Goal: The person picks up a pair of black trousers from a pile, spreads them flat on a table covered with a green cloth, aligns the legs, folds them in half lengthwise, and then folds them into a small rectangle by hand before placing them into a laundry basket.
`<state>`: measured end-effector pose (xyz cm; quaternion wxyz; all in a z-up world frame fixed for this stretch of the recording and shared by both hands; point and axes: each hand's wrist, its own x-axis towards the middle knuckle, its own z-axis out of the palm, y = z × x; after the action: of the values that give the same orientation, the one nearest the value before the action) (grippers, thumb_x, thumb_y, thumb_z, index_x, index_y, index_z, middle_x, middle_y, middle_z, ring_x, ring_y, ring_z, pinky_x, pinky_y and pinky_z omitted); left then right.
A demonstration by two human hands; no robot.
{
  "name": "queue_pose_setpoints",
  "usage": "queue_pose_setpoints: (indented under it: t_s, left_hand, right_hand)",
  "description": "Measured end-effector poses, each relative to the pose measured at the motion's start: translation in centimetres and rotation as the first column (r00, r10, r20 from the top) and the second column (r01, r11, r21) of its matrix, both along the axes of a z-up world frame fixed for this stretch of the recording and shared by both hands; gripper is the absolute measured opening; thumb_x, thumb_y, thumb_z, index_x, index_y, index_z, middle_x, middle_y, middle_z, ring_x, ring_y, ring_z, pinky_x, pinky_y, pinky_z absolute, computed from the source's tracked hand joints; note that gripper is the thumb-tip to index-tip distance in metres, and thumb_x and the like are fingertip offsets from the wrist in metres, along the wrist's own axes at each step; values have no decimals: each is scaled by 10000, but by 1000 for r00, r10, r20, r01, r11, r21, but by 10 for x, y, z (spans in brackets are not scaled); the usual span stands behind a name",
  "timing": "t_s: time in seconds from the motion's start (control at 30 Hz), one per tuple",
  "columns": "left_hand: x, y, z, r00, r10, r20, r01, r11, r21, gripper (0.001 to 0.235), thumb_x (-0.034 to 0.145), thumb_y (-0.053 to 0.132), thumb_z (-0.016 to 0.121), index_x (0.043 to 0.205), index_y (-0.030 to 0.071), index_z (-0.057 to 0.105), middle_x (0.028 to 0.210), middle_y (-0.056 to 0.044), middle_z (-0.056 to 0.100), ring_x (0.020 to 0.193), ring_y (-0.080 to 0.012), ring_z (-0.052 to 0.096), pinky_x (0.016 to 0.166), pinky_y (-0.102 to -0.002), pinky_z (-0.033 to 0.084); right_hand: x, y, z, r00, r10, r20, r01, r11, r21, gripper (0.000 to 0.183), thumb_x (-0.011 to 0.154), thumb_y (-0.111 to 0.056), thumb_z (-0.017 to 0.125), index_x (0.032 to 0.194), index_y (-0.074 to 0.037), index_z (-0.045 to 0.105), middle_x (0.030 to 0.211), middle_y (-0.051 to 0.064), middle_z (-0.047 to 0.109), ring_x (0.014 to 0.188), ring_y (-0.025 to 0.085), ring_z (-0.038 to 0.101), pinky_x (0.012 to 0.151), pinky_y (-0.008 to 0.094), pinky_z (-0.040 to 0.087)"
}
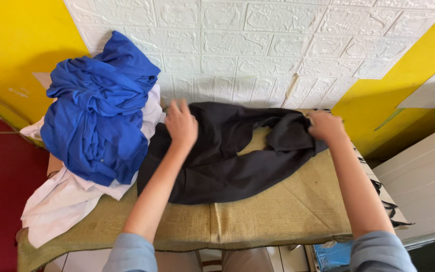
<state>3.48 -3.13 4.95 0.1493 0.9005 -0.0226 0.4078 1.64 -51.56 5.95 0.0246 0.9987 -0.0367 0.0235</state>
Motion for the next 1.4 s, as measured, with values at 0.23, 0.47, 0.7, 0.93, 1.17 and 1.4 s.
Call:
queue_pose_setpoints:
  t_s: [0.23,0.47,0.7,0.93,1.17,1.4]
  left_hand:
    - [-67,-101,-44,554,-657,-512,776,630,31,772,733,569,835,1211,4,615,1312,-187,563,1245,-381,485,947,-592,343]
    - [-73,-103,-52,220,-560,-799,833,535,-145,437,843,355,602,1210,147,716,1125,-104,763,1094,-292,693,1059,-460,401]
    - [-82,-63,-13,41,-501,-865,678,650,-344,433,934,426,546,1227,153,711,1184,-123,732,1140,-323,669,1001,-437,504]
    - [-70,-59,-22,240,-381,-893,608,776,-168,528,1034,468,417,1398,105,537,1155,-160,730,1083,-355,692,942,-452,531]
    - [-74,-72,-18,318,-223,-922,639,769,34,599,832,450,743,1223,18,603,1113,-172,736,1059,-331,706,909,-440,563]
    - [-71,-82,-48,504,-259,-824,557,826,81,317,913,321,712,1091,63,668,1039,-137,704,982,-338,712,818,-472,585]
  right_hand:
    - [-30,19,-82,976,180,-127,-184,983,-24,622,753,-309,742,1354,-249,591,1367,61,596,1263,299,578,974,539,479]
    - [-64,-53,-56,910,77,-408,21,973,231,372,819,-184,645,1176,-108,716,1102,121,769,1060,317,712,921,414,561]
    - [-90,-111,-64,990,49,-136,-28,988,154,1057,653,-575,1020,1339,-5,453,1087,255,680,864,277,648,724,390,506]
    - [-41,-164,-40,886,-196,-420,360,862,357,410,906,-404,701,1093,-54,803,822,171,807,623,238,673,547,360,519]
    - [-7,-148,-39,868,-230,439,-8,879,477,516,923,-241,681,1363,11,585,1221,297,648,1111,488,607,929,523,481]
    - [-40,-33,-65,966,153,-207,-83,947,309,702,851,-516,792,1398,-130,581,1459,216,489,1329,392,478,1075,450,423]
